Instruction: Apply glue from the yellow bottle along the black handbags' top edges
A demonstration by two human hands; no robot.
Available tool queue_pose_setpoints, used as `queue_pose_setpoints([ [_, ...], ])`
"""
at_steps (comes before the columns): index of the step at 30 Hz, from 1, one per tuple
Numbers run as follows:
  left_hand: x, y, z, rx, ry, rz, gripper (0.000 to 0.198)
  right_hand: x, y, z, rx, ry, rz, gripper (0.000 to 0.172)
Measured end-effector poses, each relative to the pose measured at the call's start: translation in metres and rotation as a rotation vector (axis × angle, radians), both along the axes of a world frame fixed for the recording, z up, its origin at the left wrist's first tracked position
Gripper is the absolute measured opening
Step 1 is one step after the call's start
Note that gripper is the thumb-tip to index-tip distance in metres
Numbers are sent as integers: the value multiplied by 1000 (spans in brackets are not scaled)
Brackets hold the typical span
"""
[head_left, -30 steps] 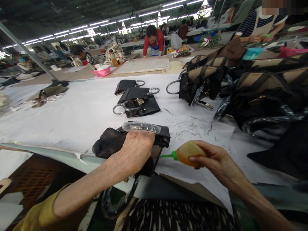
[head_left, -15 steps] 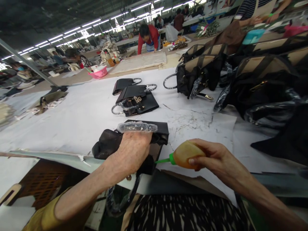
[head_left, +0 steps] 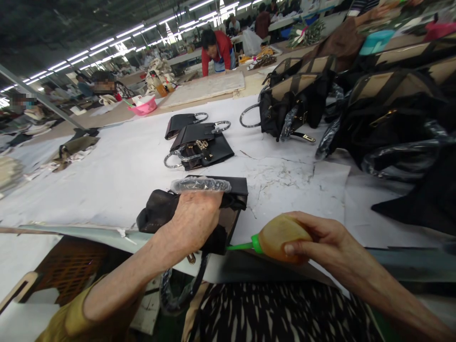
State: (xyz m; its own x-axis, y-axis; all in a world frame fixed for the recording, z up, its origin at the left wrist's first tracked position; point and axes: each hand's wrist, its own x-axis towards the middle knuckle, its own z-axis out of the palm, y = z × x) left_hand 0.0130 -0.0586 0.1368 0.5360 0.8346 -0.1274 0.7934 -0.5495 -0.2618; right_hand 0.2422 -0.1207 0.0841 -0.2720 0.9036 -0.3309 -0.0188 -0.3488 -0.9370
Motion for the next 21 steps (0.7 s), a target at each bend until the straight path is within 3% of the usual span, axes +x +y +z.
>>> queue_pose_setpoints([
  [5, 0, 1, 1, -19, 7, 46, 22, 2, -4, -6, -41, 0, -46, 16],
  [15, -1, 0, 0, -67, 40, 76, 14, -5, -10, -14, -148, 25, -80, 27],
  [21, -3, -2, -2, -13, -24, 56, 21, -6, -18, -20, -166, 43, -110, 35],
])
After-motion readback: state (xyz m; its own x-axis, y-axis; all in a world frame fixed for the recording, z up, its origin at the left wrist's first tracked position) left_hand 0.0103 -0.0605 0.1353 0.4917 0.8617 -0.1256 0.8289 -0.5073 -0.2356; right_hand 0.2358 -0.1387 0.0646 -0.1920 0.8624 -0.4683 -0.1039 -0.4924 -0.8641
